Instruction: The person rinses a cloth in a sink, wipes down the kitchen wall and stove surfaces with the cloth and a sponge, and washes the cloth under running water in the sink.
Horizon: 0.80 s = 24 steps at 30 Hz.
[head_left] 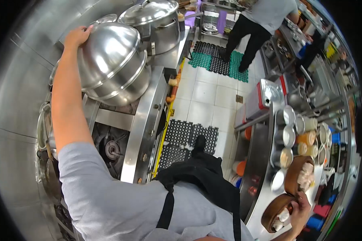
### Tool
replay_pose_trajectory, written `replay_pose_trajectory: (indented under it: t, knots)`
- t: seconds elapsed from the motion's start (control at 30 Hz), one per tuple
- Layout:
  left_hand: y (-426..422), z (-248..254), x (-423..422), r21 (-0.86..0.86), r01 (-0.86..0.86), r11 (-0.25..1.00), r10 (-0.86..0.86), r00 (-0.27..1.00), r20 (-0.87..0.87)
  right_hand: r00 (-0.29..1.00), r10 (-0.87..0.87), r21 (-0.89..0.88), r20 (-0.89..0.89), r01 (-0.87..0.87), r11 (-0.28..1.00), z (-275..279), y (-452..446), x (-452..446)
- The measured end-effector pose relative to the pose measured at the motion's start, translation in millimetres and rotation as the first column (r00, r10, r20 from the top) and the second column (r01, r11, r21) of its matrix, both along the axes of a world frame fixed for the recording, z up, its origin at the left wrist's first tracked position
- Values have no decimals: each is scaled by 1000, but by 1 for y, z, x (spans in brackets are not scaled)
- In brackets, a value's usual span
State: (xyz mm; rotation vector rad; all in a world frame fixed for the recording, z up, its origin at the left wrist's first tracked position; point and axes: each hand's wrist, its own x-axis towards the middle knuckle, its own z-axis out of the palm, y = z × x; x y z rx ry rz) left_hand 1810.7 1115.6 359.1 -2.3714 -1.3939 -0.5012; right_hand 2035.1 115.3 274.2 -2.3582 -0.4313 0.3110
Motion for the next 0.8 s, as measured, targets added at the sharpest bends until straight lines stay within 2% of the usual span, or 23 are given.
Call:
replay_pose_trajectory:
  t: [0.03,0.07,0.1,0.13,0.17,0.2,0.27,0.33,0.37,0.4,0.43,0.47,0.5,0.53,0.57,0.63,0.67,0.7,0.73,0.77,0.8]
  knots:
    - [4,3,4,3,-20,1000,20,1000,3,997,77,-44,9,-77,996,6,39,18]
    - [1,7,13,-63,-72,995,66,993,-95,988,156,-85,15,-154,984,14,84,35]
    - [-3,12,20,-124,-133,983,108,976,-186,990,136,-147,-24,-138,980,27,136,48]
    - [-9,17,24,-116,-159,980,138,975,-176,992,116,-210,-56,-125,970,37,173,61]
    - [-17,22,26,-135,-178,975,150,969,-195,905,360,-253,226,-303,919,19,188,86]
    - [-26,24,24,-158,-202,966,165,961,-222,892,392,-252,227,-335,908,13,208,109]
    - [-36,32,14,-154,-226,962,192,959,-209,679,668,-266,305,-612,744,22,277,150]
    - [-34,42,-4,-138,-210,968,197,975,-100,624,740,-401,253,-628,667,43,344,168]
    - [-23,48,-24,-144,-234,962,222,970,-95,579,772,-343,263,-692,636,50,375,176]
    - [-7,57,-54,-221,-155,963,168,985,42,542,798,-259,263,-757,600,53,404,186]
    - [2,63,-76,-285,-63,956,118,976,181,439,846,-335,303,-782,526,65,433,190]
    - [-1,67,-92,-297,-84,951,143,972,185,405,877,-383,258,-790,478,78,464,192]
    - [-9,70,-110,-227,4,974,76,937,341,279,893,-335,353,-853,400,79,495,197]
    - [-14,74,-127,-137,79,987,-4,876,483,178,899,-394,399,-852,344,92,526,192]
    - [-10,78,-144,-144,61,988,17,873,487,216,915,-356,341,-871,338,101,559,189]
    - [1,83,-183,-328,-1,945,174,849,500,109,926,-299,361,-927,226,118,626,171]
    - [5,84,-202,-323,-12,946,186,839,512,79,948,-314,310,-932,180,134,657,153]
    - [11,81,-220,-253,-52,966,161,886,435,185,952,-197,242,-952,235,131,689,143]
    - [16,77,-237,-183,-80,980,141,927,348,69,956,-126,285,-986,108,124,728,145]
    - [22,74,-251,-107,-99,989,124,958,257,63,944,-164,324,-979,121,128,759,126]
    - [28,71,-263,-30,-109,994,112,981,160,-9,938,-224,346,-972,73,128,791,111]
